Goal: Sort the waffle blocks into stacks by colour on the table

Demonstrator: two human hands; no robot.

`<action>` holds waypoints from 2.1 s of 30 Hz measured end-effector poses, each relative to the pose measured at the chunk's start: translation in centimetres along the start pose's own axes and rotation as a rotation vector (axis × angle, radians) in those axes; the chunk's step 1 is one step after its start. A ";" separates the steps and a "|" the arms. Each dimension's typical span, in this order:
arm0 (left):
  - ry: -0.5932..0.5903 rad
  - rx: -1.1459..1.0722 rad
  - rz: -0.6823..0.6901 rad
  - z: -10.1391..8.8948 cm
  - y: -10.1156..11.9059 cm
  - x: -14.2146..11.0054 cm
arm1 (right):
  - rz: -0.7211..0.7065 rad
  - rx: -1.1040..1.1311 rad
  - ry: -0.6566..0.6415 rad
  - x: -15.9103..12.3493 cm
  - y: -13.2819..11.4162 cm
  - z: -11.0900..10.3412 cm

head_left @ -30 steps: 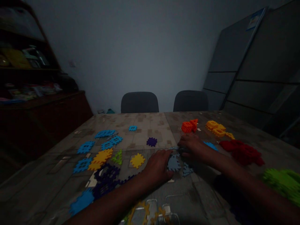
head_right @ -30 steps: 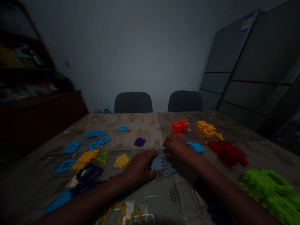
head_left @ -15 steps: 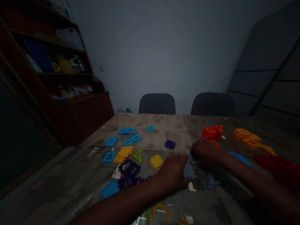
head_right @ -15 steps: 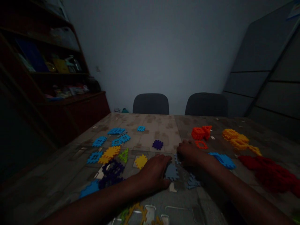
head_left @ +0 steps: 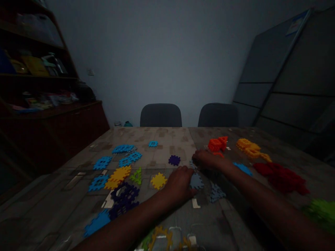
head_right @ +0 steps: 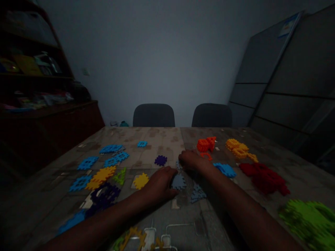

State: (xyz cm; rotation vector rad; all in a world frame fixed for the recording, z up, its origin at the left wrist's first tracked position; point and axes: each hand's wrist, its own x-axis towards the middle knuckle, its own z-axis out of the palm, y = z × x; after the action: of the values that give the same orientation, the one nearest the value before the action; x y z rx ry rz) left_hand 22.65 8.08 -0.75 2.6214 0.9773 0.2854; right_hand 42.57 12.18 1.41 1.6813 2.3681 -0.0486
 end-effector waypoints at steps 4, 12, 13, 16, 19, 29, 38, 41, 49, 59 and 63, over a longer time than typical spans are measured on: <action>0.013 -0.005 -0.010 0.5 0.4 1.1 | -0.030 0.012 -0.014 0.1 0.6 0.1; 0.040 -0.004 -0.033 1.0 1.3 2.6 | -0.022 0.043 -0.008 0.7 1.7 -0.1; 0.041 -0.002 -0.034 1.1 1.3 2.7 | -0.013 0.052 0.000 0.8 2.0 -0.1; 0.043 0.010 -0.040 1.0 1.4 2.9 | 0.027 0.090 0.044 0.8 2.8 0.0; 0.040 0.021 -0.042 1.0 1.4 3.0 | 0.061 0.136 0.097 0.4 3.6 -0.1; 0.015 0.010 -0.064 0.7 1.5 3.6 | 0.116 0.299 0.257 -6.2 5.0 -2.4; 0.036 -0.053 -0.066 -1.3 -1.1 -0.7 | -0.247 0.405 0.242 -10.2 -3.2 0.5; 0.006 -0.060 -0.029 -1.3 -1.2 -1.8 | -0.222 0.344 0.216 -10.4 -4.5 0.6; -0.066 -0.040 0.047 -0.7 1.0 -1.8 | 0.022 0.242 0.077 -13.1 -3.2 0.1; -0.099 0.046 0.024 -0.9 1.5 -1.1 | 0.064 0.165 0.040 -12.6 -3.6 2.2; -0.099 0.057 0.028 -0.8 1.4 -1.1 | 0.090 0.137 0.059 -12.4 -2.9 2.9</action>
State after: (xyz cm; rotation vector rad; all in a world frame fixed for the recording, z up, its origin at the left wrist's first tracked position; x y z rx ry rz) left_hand 22.45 6.55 0.47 2.6743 0.9295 0.1346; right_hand 44.20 -0.75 0.84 1.8743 2.3773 -0.1504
